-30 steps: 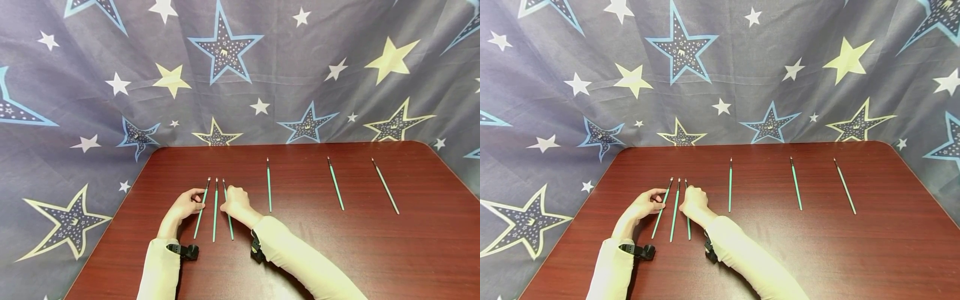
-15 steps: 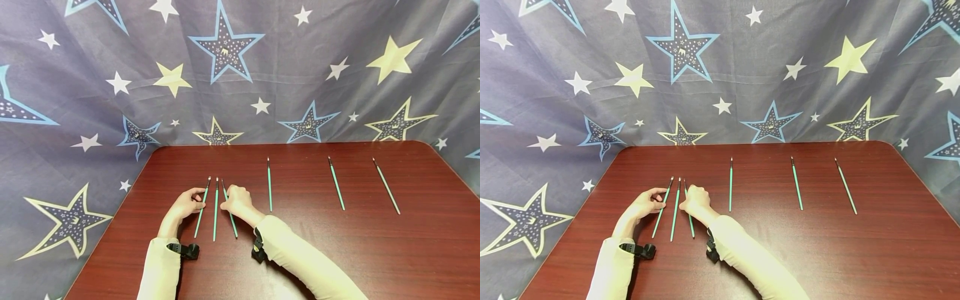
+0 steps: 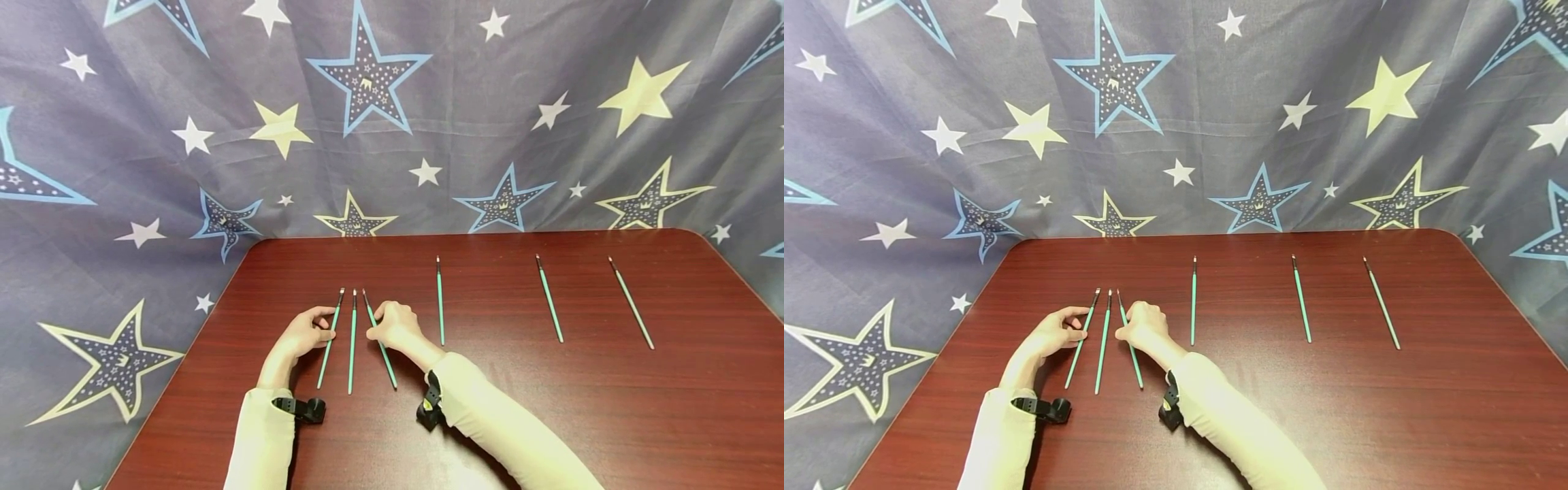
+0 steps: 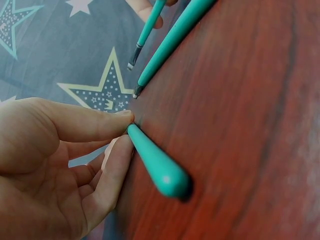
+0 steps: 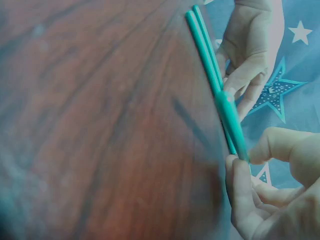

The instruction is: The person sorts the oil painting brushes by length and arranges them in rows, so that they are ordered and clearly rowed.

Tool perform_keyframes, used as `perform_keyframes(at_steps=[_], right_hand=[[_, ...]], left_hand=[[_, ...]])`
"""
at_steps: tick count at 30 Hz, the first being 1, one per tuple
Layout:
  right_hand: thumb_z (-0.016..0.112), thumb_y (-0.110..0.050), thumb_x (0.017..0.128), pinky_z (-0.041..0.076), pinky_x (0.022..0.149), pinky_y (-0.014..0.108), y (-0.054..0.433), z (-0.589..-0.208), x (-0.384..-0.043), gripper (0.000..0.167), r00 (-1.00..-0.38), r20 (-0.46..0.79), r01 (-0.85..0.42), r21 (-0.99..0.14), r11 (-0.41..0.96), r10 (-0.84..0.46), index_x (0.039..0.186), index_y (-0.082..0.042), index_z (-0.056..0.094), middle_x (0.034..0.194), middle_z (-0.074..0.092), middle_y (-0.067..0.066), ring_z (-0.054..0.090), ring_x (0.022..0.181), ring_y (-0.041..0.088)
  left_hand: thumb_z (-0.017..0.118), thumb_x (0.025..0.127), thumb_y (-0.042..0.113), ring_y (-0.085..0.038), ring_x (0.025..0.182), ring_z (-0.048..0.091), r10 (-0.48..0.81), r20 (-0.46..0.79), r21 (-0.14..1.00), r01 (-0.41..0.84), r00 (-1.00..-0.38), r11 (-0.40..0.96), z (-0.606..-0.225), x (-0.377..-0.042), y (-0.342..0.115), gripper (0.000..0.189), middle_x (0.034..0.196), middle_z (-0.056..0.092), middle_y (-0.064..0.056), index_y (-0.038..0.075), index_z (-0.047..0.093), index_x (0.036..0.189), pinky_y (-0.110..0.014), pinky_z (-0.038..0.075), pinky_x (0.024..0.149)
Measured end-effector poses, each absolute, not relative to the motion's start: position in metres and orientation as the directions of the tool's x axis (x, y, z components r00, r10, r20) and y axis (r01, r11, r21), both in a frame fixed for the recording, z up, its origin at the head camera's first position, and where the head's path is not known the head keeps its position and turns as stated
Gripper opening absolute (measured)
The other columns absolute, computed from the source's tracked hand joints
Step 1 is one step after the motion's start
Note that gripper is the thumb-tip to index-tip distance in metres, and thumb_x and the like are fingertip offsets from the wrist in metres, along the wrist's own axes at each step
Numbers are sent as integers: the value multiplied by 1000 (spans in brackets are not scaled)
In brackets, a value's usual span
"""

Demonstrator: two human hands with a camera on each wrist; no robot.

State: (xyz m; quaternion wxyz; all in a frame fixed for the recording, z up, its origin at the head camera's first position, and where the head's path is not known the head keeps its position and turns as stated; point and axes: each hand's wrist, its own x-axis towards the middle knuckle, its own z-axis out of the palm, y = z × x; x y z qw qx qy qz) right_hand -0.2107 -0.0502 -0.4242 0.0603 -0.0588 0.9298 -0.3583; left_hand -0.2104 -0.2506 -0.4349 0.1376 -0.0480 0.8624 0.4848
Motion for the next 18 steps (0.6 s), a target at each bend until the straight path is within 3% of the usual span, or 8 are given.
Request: perform_keyframes(at_steps=[4, 9, 18], right_hand=[[72, -22, 66, 48, 80, 36, -46, -422, -210, 26, -984, -108, -24, -709, 705, -142, 90, -13, 66, 72, 66, 0, 63, 66, 18], [69, -16, 68, 50, 65, 28, -38, -418, -207, 26, -978, -146, 20, -778, 628, -149, 93, -12, 67, 59, 63, -3, 58, 44, 7], [68, -15, 68, 46, 55, 23, -28, -413, -204, 22, -976, -135, 12, -819, 573, -172, 90, -11, 66, 62, 62, -5, 57, 45, 8]], left_hand=[[60, 83, -2, -19, 77, 56, 57, -285, 823, -214, -957, 526, -435, -211, -251, 52, 89, 44, -9, 2, 43, 133, -35, 53, 76], [60, 82, -2, -20, 78, 57, 60, -280, 830, -210, -958, 517, -436, -210, -252, 51, 89, 44, -10, 3, 46, 131, -35, 54, 76], [61, 82, -2, -18, 76, 57, 62, -274, 831, -204, -960, 517, -435, -210, -252, 50, 89, 44, -11, 3, 47, 130, -33, 54, 75]])
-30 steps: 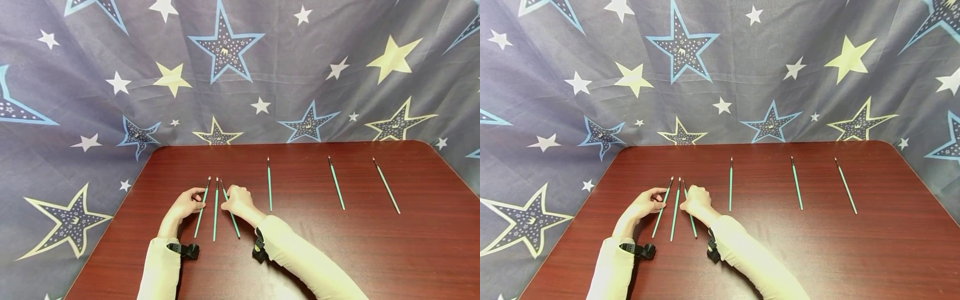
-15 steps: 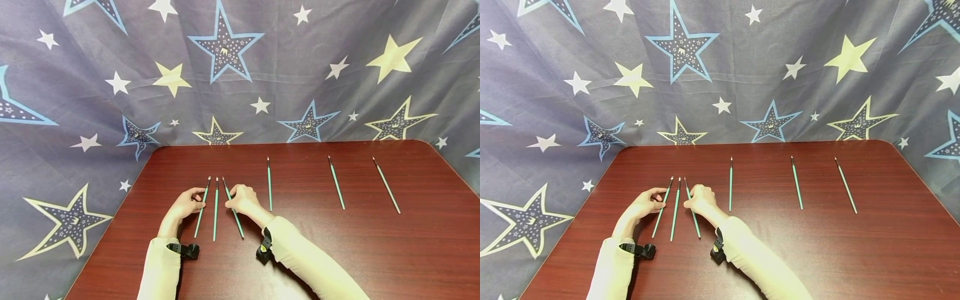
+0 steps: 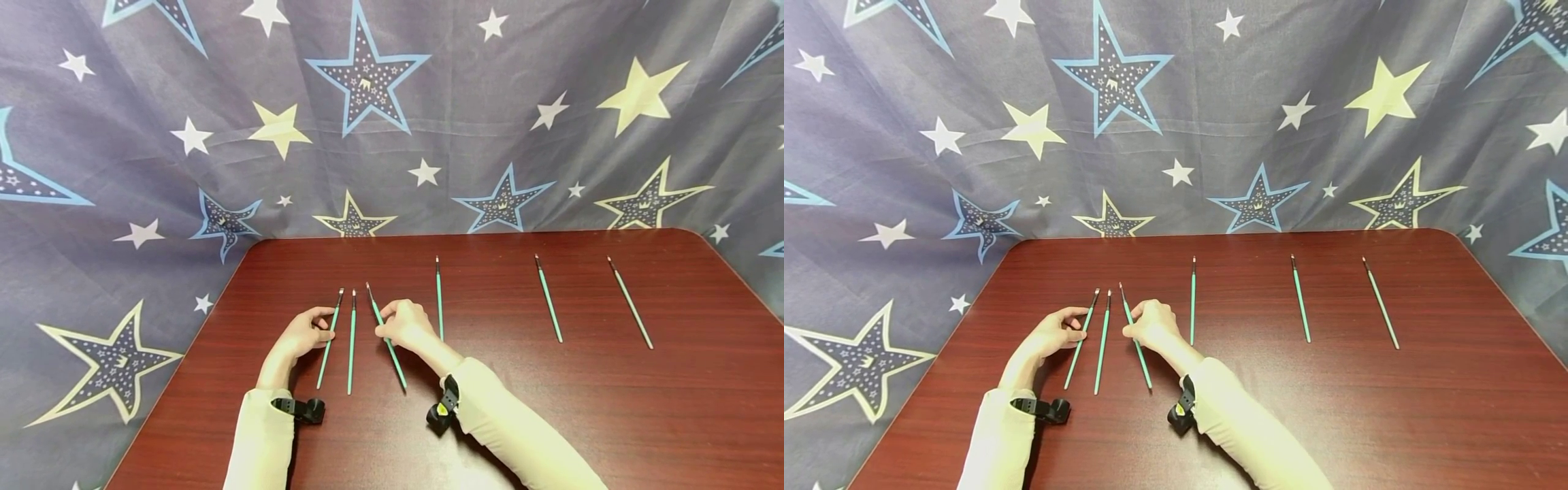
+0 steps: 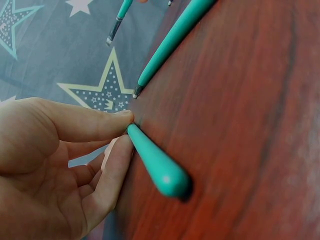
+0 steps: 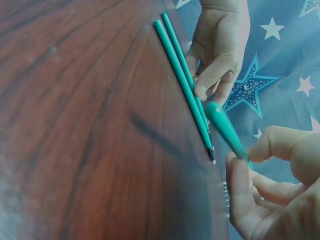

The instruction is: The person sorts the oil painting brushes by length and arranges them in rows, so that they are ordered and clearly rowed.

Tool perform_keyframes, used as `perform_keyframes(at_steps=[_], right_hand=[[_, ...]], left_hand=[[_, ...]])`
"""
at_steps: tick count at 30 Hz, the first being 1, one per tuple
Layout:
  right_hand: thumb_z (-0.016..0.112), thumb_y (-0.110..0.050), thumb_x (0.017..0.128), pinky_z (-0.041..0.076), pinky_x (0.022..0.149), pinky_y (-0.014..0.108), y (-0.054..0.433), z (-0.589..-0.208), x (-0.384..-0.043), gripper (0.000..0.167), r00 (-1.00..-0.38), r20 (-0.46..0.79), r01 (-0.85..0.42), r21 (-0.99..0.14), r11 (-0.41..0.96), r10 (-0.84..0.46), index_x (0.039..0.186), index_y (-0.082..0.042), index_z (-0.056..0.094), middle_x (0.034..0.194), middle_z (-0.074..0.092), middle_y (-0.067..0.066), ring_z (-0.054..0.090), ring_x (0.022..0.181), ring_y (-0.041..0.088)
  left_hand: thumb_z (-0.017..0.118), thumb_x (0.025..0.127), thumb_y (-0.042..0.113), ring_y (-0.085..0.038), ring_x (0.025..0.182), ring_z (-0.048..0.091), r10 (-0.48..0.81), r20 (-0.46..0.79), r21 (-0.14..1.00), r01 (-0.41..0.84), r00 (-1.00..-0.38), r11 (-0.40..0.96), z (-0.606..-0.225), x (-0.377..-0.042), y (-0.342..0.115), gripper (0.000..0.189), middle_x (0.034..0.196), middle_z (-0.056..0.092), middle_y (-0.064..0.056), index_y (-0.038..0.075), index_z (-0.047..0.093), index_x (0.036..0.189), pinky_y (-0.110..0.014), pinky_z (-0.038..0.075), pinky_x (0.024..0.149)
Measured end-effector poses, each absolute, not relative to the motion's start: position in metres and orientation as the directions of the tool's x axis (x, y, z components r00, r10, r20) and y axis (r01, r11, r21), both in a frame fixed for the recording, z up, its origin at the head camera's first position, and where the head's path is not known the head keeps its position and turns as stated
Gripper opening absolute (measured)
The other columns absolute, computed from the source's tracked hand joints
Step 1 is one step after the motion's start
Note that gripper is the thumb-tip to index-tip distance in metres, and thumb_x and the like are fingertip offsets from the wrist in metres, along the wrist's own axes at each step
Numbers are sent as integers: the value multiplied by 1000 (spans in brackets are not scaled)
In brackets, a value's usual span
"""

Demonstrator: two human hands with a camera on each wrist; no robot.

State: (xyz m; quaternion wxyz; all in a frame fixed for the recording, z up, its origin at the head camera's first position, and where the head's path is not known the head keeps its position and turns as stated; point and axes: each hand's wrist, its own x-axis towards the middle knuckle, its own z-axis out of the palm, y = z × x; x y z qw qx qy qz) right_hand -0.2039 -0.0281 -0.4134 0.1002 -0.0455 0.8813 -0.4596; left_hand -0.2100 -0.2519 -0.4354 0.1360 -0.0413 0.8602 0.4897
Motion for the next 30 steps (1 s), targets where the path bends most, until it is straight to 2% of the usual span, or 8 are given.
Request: perform_keyframes(at_steps=[7, 12, 30], right_hand=[[66, -12, 66, 49, 50, 22, -19, -413, -202, 22, -977, -131, 23, -847, 532, -167, 88, -9, 65, 69, 63, -2, 58, 46, 8], [64, -8, 68, 53, 49, 25, -9, -415, -203, 23, -978, -105, 10, -887, 461, -181, 90, -5, 64, 74, 64, 3, 59, 48, 10], [64, -5, 68, 54, 51, 29, 28, -412, -200, 22, -988, -116, 63, -901, 429, -100, 91, -6, 65, 73, 64, 3, 60, 52, 12]], left_hand=[[60, 82, -3, -18, 76, 56, 50, -286, 822, -218, -957, 526, -436, -212, -250, 52, 89, 44, -9, 2, 45, 131, -34, 54, 76], [60, 82, -3, -17, 75, 57, 53, -285, 823, -216, -957, 526, -436, -211, -251, 52, 88, 44, -9, 3, 46, 131, -34, 54, 75], [60, 82, -3, -17, 74, 56, 48, -284, 822, -218, -957, 526, -438, -212, -252, 51, 88, 43, -8, 4, 46, 131, -33, 54, 74]])
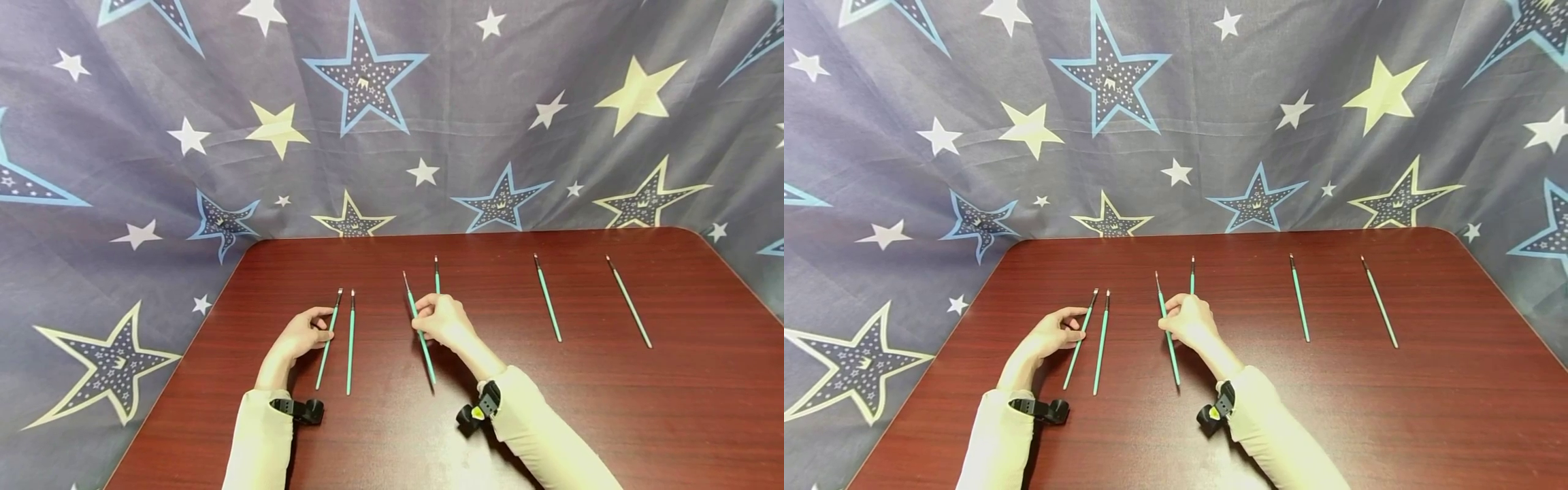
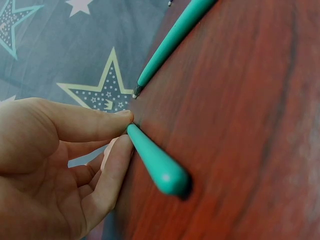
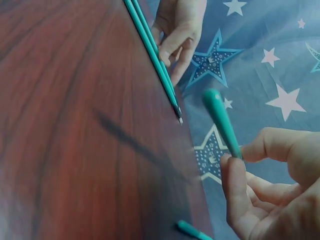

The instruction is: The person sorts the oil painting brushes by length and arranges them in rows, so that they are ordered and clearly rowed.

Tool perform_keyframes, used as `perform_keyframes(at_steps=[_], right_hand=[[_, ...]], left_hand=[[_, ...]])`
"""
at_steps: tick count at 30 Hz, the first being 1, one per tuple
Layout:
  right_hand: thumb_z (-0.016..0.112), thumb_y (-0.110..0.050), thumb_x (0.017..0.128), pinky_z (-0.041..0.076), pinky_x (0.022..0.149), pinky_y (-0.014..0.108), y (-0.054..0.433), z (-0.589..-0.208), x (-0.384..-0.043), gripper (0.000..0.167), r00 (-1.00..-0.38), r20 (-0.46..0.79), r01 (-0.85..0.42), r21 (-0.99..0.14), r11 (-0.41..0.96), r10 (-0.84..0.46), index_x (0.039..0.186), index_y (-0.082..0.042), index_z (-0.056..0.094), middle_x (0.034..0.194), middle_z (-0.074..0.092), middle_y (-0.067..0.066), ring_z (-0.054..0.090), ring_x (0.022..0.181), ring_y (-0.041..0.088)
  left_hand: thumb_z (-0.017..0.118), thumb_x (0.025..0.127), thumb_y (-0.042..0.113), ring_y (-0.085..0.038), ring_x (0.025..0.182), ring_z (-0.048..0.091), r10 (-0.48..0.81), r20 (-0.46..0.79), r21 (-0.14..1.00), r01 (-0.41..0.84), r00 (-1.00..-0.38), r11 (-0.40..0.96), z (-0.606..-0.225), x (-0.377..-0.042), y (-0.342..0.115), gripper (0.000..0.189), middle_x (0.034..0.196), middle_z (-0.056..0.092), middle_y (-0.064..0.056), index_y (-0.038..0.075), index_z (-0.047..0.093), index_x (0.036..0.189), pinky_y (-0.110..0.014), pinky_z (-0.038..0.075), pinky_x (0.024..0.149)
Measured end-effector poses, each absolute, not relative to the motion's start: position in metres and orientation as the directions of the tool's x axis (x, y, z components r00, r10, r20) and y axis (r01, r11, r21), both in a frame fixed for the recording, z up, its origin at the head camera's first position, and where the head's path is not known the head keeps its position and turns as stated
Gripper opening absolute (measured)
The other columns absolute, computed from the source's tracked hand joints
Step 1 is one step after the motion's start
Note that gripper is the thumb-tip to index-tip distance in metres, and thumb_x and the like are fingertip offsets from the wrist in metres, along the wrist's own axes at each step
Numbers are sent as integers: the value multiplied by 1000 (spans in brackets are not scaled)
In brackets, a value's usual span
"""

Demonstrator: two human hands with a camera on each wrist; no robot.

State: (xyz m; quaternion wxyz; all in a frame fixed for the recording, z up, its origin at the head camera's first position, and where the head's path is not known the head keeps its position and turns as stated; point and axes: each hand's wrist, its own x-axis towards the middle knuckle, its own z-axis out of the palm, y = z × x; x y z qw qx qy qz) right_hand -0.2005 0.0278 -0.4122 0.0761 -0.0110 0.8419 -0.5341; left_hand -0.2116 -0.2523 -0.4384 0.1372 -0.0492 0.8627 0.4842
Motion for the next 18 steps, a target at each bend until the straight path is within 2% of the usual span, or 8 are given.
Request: perform_keyframes(at_steps=[8, 18], right_hand=[[64, -5, 68, 52, 49, 23, 45, -413, -204, 24, -992, -108, 67, -890, 451, -66, 92, -5, 64, 74, 64, 4, 59, 51, 10], [64, -5, 70, 55, 53, 28, 67, -414, -207, 27, -992, -118, 86, -887, 453, -43, 97, -3, 64, 78, 65, 7, 62, 55, 11]], left_hand=[[60, 82, -3, -17, 75, 56, 58, -275, 826, -205, -960, 526, -438, -211, -252, 51, 88, 44, -9, 2, 45, 131, -34, 54, 74], [59, 82, -3, -16, 74, 56, 66, -274, 821, -197, -960, 536, -437, -211, -252, 51, 88, 44, -9, 2, 45, 131, -33, 54, 74]])
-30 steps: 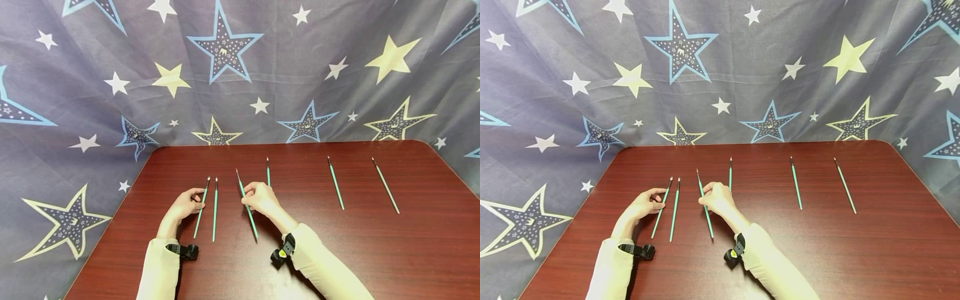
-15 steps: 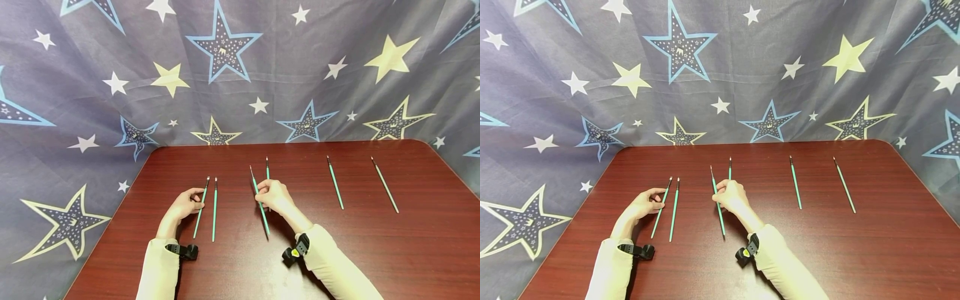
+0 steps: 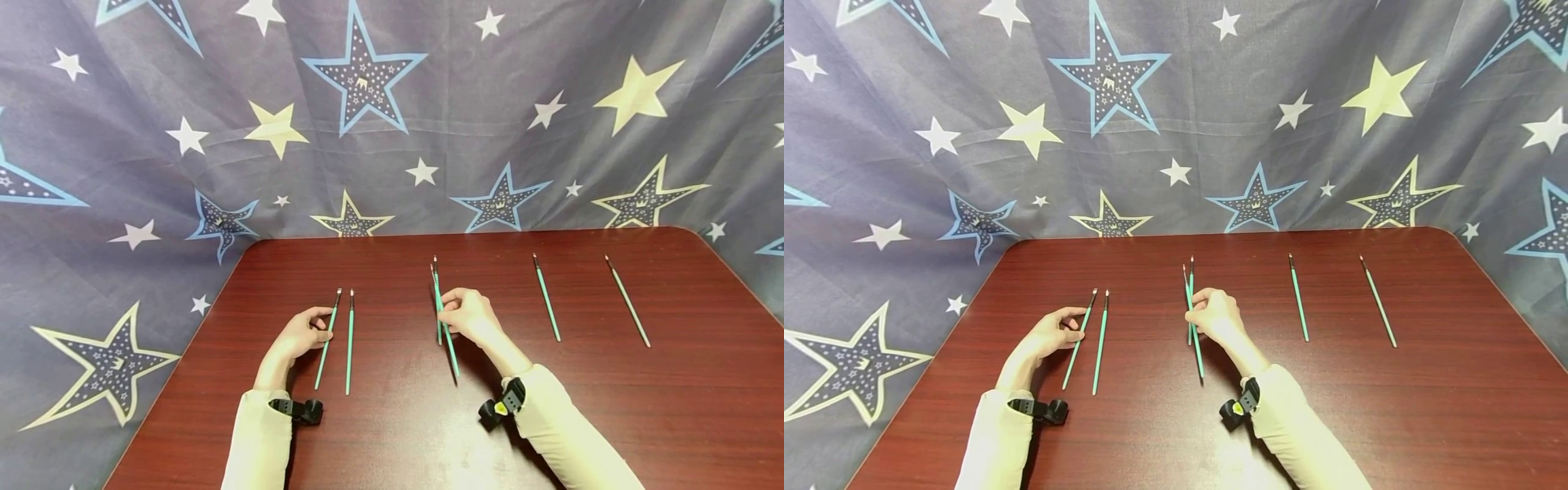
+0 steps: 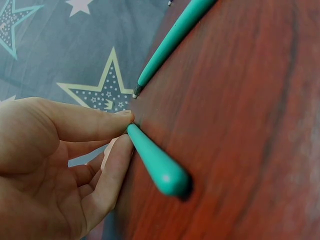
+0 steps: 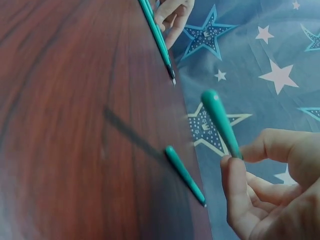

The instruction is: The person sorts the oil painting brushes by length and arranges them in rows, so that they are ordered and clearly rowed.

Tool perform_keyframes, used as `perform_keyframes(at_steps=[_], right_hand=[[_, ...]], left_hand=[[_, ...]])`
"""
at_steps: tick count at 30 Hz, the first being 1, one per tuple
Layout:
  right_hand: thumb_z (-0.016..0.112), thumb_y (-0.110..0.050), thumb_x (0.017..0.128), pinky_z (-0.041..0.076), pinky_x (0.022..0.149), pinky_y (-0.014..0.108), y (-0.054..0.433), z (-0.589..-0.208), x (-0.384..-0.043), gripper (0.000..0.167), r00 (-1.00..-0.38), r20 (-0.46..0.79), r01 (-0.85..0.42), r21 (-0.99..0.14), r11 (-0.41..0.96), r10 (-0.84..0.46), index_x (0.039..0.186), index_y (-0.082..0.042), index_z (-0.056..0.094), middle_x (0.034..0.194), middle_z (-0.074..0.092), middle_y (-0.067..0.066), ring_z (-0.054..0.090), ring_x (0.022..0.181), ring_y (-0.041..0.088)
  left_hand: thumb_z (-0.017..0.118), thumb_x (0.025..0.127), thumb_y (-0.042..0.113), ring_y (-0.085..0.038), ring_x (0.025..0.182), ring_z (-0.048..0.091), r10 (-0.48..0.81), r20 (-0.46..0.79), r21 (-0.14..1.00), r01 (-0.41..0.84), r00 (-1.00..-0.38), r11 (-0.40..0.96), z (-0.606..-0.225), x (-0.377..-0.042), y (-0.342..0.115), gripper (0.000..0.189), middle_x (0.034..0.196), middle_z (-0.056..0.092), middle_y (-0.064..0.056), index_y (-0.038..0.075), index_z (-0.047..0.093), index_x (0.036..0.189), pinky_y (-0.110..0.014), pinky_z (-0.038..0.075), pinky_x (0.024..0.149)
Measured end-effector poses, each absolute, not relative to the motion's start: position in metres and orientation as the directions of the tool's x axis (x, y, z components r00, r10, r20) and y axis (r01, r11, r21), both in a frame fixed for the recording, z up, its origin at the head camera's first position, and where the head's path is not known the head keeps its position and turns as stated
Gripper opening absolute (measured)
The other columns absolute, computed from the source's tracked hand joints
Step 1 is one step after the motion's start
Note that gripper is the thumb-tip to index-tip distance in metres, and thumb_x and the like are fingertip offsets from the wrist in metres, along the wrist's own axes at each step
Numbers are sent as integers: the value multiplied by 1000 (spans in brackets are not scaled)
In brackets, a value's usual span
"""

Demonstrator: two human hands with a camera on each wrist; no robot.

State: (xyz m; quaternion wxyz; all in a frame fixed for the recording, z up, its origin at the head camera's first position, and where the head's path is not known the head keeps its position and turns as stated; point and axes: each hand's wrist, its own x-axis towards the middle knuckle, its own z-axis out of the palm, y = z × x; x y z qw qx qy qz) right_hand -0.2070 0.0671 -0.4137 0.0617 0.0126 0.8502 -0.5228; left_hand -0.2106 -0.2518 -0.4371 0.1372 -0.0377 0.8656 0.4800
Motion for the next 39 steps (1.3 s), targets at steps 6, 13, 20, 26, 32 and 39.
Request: perform_keyframes(at_steps=[6, 13, 20, 26, 32, 39], right_hand=[[63, -4, 71, 55, 55, 30, 79, -414, -209, 27, -992, -120, 96, -886, 454, -24, 98, -1, 63, 81, 65, 10, 62, 55, 12], [62, -3, 73, 55, 57, 29, 91, -414, -211, 28, -991, -130, 115, -879, 462, -1, 101, 0, 62, 85, 65, 12, 62, 57, 12], [59, -5, 74, 55, 58, 29, 107, -414, -213, 30, -991, -130, 126, -878, 462, 23, 103, 0, 62, 88, 64, 14, 62, 59, 12], [59, -6, 75, 55, 59, 29, 120, -413, -214, 31, -990, -139, 140, -872, 470, 38, 106, 0, 60, 90, 64, 15, 62, 59, 12], [59, -5, 75, 56, 59, 29, 132, -414, -214, 32, -988, -136, 152, -867, 475, 68, 106, 2, 60, 90, 65, 16, 62, 58, 10], [59, -5, 76, 56, 60, 29, 147, -416, -215, 32, -990, -119, 141, -874, 465, 76, 106, 4, 59, 90, 64, 17, 63, 59, 10]], left_hand=[[59, 82, -4, -16, 74, 56, 61, -271, 823, -198, -961, 533, -438, -210, -252, 51, 89, 44, -10, 2, 45, 131, -33, 54, 74], [59, 82, -3, -17, 75, 56, 60, -278, 822, -205, -959, 532, -437, -209, -252, 51, 88, 44, -9, 3, 45, 131, -34, 54, 75], [59, 83, -2, -16, 75, 56, 66, -274, 819, -197, -959, 539, -438, -211, -253, 51, 88, 44, -9, 3, 44, 131, -34, 54, 74], [59, 82, -3, -17, 75, 55, 69, -269, 824, -193, -961, 532, -438, -211, -251, 51, 89, 44, -9, 3, 45, 131, -35, 54, 75], [59, 82, -4, -17, 75, 56, 62, -275, 820, -200, -960, 536, -438, -211, -252, 52, 88, 44, -9, 3, 45, 131, -34, 54, 74], [59, 83, -3, -17, 75, 56, 65, -269, 818, -192, -961, 543, -439, -211, -253, 51, 90, 44, -10, 3, 45, 131, -34, 54, 75]])
